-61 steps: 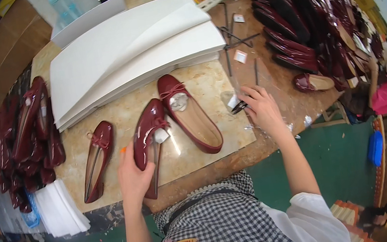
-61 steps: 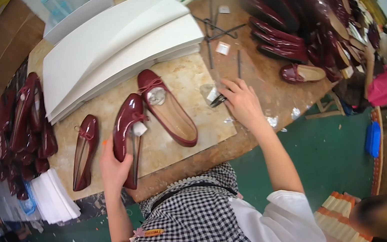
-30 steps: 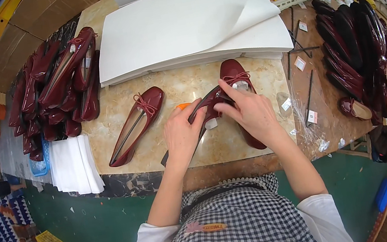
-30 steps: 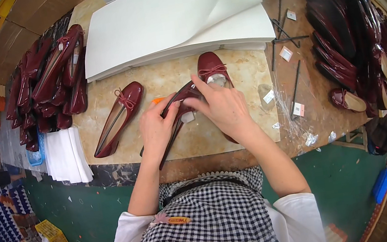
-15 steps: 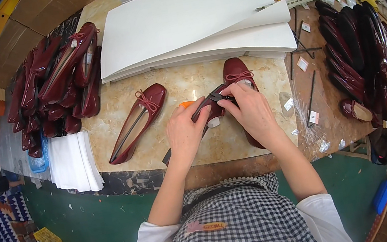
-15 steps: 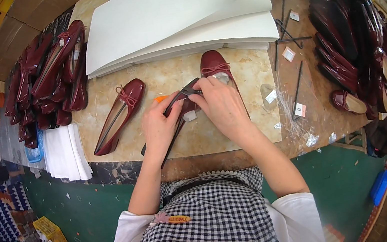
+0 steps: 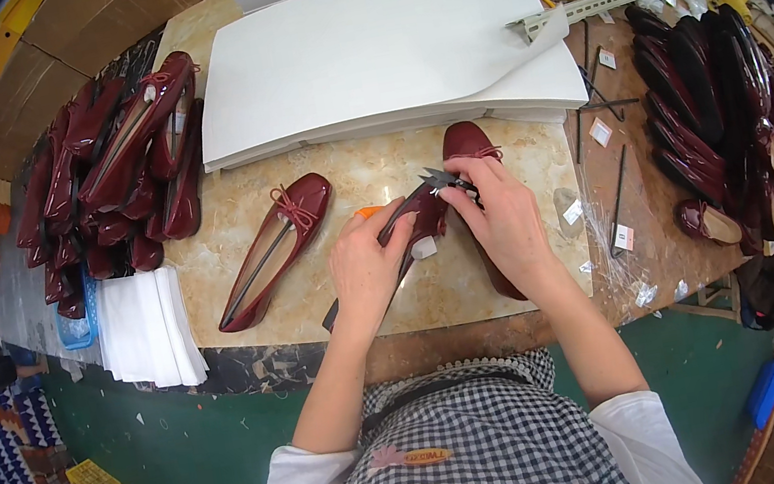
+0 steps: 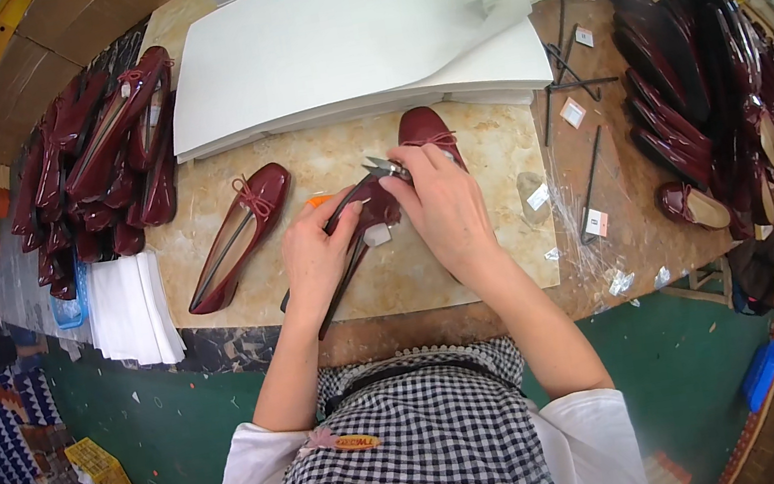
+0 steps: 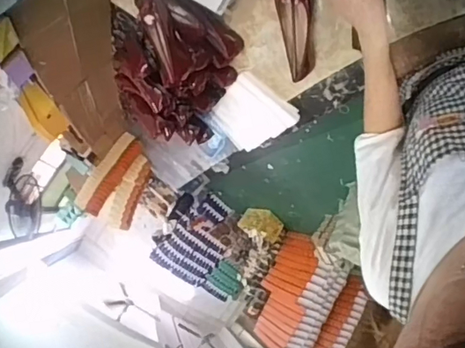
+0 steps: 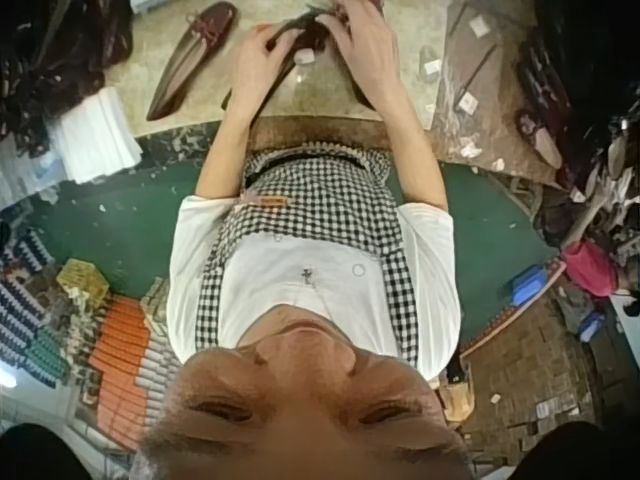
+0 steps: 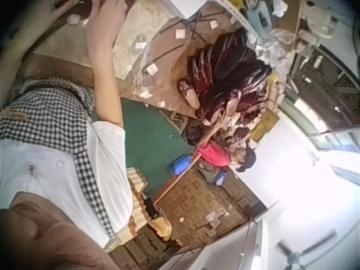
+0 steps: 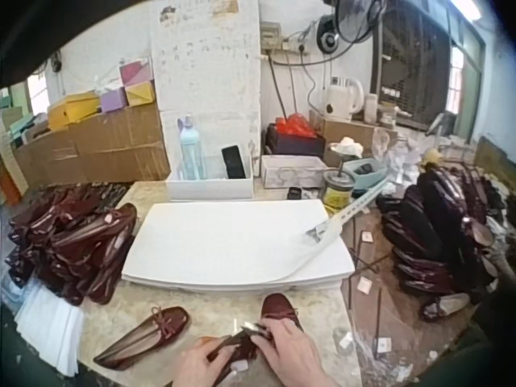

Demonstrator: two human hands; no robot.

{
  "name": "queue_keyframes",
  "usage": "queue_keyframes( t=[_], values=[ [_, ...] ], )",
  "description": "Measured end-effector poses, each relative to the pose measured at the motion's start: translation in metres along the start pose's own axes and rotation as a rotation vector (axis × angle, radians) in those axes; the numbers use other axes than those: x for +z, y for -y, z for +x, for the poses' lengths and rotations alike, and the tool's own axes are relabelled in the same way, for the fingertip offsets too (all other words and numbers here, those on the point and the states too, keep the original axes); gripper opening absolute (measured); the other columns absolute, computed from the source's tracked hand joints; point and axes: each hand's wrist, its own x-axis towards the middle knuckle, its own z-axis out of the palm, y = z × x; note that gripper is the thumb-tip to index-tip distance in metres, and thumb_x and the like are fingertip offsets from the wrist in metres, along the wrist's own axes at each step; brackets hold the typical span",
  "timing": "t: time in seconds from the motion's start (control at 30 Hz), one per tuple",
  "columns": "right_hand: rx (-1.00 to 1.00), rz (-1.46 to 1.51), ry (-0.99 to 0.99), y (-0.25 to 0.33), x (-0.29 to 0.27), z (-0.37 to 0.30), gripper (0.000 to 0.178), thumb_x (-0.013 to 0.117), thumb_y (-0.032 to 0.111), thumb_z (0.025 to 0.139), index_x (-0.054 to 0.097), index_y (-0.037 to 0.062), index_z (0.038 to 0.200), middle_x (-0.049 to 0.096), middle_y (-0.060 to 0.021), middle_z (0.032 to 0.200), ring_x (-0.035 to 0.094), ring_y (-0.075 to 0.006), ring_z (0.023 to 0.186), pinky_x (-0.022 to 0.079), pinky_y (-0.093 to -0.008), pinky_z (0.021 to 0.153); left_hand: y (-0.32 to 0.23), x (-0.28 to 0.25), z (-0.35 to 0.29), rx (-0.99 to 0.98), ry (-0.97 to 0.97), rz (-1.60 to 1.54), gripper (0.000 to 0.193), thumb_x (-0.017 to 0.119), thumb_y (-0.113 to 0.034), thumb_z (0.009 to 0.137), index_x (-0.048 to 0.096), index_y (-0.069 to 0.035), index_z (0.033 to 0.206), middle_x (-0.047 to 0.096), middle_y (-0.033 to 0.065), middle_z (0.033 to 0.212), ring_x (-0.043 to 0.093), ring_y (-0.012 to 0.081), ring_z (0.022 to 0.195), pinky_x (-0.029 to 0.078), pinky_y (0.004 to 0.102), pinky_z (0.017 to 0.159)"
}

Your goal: The person wipes the exterior of maroon patent leather flats with a white cloth. They then stuff paper into the shoes to maintain their shape and place them on the table. The person repeats this process for multiple pairs of shoes.

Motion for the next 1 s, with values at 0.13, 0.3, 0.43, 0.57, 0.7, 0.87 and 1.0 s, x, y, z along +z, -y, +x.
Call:
queue_keyframes(
  t=[0.13, 0.3, 0.43, 0.57, 0.7, 0.87, 1.0],
  values=[
    [0.019, -0.051, 0.137, -0.008, 0.008, -0.011, 0.016, 0.065, 0.014, 0.085, 0.06, 0.0023, 0.095, 0.06, -0.0145, 0.088, 0.061, -0.0346, 0.082, 0.049, -0.0432, 0.07, -0.003, 0.004, 0.003, 0.023, 0.005, -0.005, 0.029, 0.067, -0.031, 0.085, 0.072, -0.012, 0.106, 0.063, 0.0135, 0.08, 0.063, 0.0289, 0.073, 0.048, 0.0371, 0.065],
    [0.042, -0.001, -0.08, -0.02, -0.014, -0.004, 0.017, 0.066, 0.012, 0.086, 0.062, 0.0011, 0.098, 0.063, -0.0147, 0.092, 0.063, -0.0322, 0.081, 0.05, -0.0369, 0.07, -0.004, 0.002, 0.0, 0.176, 0.02, 0.08, 0.054, 0.075, -0.036, 0.075, 0.062, -0.015, 0.123, 0.062, 0.0142, 0.099, 0.063, 0.0319, 0.087, 0.05, 0.0389, 0.073],
    [0.302, -0.094, -0.215, -0.057, -0.074, -0.038, 0.022, 0.066, 0.014, 0.086, 0.061, 0.0034, 0.105, 0.061, -0.0163, 0.094, 0.064, -0.0354, 0.082, 0.05, -0.0402, 0.073, -0.003, -0.018, 0.01, 0.371, -0.112, 0.293, 0.059, 0.077, -0.023, 0.072, 0.058, -0.015, 0.127, 0.055, 0.0162, 0.119, 0.059, 0.0332, 0.096, 0.049, 0.0409, 0.078],
    [0.381, -0.27, -0.158, -0.113, -0.101, -0.086, 0.022, 0.065, 0.018, 0.087, 0.063, 0.0027, 0.102, 0.063, -0.0178, 0.091, 0.063, -0.0377, 0.079, 0.049, -0.0432, 0.071, -0.022, -0.005, 0.008, 0.361, -0.02, 0.247, 0.048, 0.073, -0.02, 0.078, 0.061, -0.011, 0.124, 0.062, 0.0144, 0.094, 0.06, 0.0293, 0.079, 0.05, 0.0378, 0.072],
    [0.569, -0.478, -0.269, -0.135, -0.131, -0.081, 0.022, 0.062, 0.026, 0.088, 0.064, 0.0043, 0.086, 0.066, -0.0181, 0.074, 0.064, -0.0399, 0.073, 0.05, -0.0466, 0.066, -0.055, 0.022, -0.015, 0.05, 0.376, 0.229, 0.066, 0.069, -0.031, 0.083, 0.046, -0.001, 0.137, 0.062, 0.017, 0.071, 0.061, 0.0294, 0.062, 0.048, 0.037, 0.06],
    [0.575, -0.703, -0.102, -0.186, -0.14, -0.089, 0.027, 0.062, 0.032, 0.087, 0.063, 0.005, 0.086, 0.066, -0.0191, 0.073, 0.065, -0.04, 0.072, 0.051, -0.0478, 0.065, -0.052, 0.067, -0.011, 0.001, 0.328, -0.007, 0.076, 0.062, -0.031, 0.085, 0.031, 0.01, 0.141, 0.061, 0.0181, 0.066, 0.061, 0.0306, 0.056, 0.048, 0.04, 0.058],
    [0.62, -0.316, -0.292, -0.16, -0.17, -0.081, 0.018, 0.063, 0.02, 0.086, 0.061, 0.0036, 0.094, 0.063, -0.0146, 0.064, 0.065, -0.0267, 0.062, 0.05, -0.0374, 0.057, -0.03, 0.07, -0.011, -0.137, 0.294, -0.537, 0.068, 0.052, -0.017, 0.084, 0.03, 0.006, 0.144, 0.066, 0.0174, 0.089, 0.065, 0.0218, 0.078, 0.051, 0.0342, 0.07]
  ],
)
